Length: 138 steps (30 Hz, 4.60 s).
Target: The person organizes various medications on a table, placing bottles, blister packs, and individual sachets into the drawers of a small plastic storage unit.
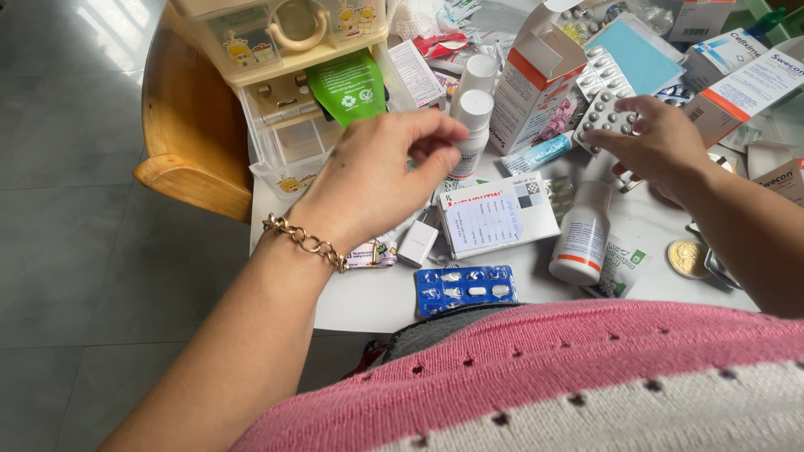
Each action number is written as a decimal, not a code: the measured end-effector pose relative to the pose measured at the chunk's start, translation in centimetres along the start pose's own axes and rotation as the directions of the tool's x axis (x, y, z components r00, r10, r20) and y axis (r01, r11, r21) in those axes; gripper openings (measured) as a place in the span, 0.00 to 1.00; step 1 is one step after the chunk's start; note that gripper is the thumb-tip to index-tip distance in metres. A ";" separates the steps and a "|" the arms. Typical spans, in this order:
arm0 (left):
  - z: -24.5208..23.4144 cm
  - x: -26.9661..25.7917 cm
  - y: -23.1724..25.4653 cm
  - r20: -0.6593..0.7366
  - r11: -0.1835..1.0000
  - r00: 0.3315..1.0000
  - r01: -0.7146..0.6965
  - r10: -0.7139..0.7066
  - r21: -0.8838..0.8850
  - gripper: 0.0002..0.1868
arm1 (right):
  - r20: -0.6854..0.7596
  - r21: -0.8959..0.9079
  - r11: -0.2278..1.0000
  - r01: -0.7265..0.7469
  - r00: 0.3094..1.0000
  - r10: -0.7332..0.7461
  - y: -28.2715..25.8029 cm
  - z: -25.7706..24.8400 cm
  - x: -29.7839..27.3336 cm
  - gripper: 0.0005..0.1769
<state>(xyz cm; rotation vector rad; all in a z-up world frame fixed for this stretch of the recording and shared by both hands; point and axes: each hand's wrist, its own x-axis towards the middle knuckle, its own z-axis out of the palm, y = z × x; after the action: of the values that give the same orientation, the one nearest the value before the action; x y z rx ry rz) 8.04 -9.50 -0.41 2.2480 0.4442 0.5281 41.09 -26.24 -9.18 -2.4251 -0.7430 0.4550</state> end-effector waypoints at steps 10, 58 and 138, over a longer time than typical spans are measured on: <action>-1.2 1.7 -2.3 -0.324 0.955 0.921 -0.131 0.217 0.267 0.07 | -0.103 -0.164 0.986 -0.021 0.995 0.004 1.1 -0.4 0.4 0.37; 0.2 2.1 -3.8 -0.388 0.861 0.882 0.398 -0.266 0.316 0.09 | -0.414 -0.046 0.998 0.037 0.909 -0.053 4.8 0.4 16.6 0.27; -6.0 2.6 -4.7 -0.395 0.623 0.648 0.754 -0.651 0.210 0.13 | -0.039 0.118 0.485 0.867 0.492 -0.870 -16.1 -0.6 -2.5 0.04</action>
<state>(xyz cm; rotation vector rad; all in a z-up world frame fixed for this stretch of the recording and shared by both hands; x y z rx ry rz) 6.56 -1.60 0.41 2.0697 1.6302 0.3449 32.83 -16.89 1.28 -1.5854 -1.7579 0.0874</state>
